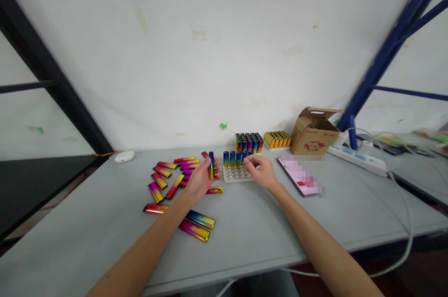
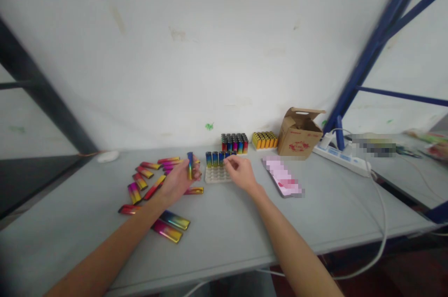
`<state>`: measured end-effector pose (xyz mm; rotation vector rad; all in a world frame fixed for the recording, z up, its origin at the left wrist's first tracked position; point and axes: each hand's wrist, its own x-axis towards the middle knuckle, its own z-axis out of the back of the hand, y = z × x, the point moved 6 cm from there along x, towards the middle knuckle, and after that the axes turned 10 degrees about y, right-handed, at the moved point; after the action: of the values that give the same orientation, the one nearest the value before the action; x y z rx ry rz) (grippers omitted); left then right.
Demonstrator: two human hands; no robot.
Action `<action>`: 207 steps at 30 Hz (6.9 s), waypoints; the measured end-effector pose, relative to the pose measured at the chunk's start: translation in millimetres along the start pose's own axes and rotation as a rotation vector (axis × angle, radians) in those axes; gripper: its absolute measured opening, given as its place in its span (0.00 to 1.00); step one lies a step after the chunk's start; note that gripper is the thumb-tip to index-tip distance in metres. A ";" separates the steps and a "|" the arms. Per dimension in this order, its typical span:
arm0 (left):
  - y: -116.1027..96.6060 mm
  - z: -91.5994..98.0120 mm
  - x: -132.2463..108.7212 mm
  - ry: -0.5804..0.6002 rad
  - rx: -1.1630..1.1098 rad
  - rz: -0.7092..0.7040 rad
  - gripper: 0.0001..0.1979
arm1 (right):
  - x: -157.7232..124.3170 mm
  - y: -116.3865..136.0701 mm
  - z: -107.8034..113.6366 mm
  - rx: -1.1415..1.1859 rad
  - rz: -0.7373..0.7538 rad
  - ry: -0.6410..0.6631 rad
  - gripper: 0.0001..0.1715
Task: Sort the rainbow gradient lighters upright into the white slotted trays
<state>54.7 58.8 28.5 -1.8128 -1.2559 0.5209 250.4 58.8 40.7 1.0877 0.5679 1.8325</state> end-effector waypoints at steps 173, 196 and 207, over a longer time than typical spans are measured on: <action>-21.9 41.5 -3.3 0.071 1.953 -0.264 0.16 | -29.6 66.5 -82.9 -0.371 0.385 0.450 0.19; -8.2 26.4 -12.9 0.150 2.033 -0.022 0.25 | 6.1 24.3 -35.4 0.817 -0.100 0.122 0.23; 9.2 25.0 -14.4 0.232 2.051 0.077 0.26 | 2.1 14.0 -46.6 0.994 -0.246 0.214 0.21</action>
<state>35.7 54.7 5.2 -0.0963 -0.0324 0.9982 203.3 56.4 28.3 1.3437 1.7706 1.4336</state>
